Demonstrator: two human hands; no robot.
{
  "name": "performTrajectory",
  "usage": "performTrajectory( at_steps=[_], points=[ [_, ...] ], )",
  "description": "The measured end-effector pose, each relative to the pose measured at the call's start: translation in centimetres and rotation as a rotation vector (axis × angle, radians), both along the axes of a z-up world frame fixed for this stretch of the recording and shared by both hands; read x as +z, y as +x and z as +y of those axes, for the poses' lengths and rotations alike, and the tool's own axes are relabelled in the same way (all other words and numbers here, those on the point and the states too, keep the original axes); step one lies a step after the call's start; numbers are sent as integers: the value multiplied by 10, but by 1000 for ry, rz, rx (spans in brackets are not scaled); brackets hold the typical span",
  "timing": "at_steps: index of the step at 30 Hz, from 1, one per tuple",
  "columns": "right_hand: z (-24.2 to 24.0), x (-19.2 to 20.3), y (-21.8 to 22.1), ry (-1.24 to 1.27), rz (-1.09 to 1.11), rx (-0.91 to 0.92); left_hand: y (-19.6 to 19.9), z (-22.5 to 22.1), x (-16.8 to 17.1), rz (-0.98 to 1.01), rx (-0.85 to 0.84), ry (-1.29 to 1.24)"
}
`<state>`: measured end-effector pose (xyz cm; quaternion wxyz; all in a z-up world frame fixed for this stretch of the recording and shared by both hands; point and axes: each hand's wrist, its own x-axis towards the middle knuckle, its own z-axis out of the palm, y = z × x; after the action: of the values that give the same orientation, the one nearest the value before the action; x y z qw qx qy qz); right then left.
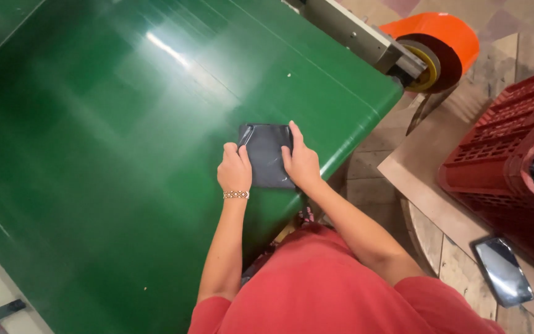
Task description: Folding plastic bags from a conveyor belt and placing them into a storage crate.
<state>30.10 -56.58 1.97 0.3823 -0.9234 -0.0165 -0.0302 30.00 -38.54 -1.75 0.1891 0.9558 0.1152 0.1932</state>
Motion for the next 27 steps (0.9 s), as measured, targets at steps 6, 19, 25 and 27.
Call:
performTrajectory(
  at_steps=[6,19,25,27],
  points=[
    [1,-15,-2,-159,-77,30,6,1,-15,-90,16,189],
    [-24,56,0,-354,-425,178,-17,-7,62,-194,-535,-66],
    [-61,154,-76,-77,-463,516,-91,-18,157,-396,-1002,-185],
    [-68,157,-116,-90,-381,439,-105,-29,183,-462,-1118,-228]
  ],
)
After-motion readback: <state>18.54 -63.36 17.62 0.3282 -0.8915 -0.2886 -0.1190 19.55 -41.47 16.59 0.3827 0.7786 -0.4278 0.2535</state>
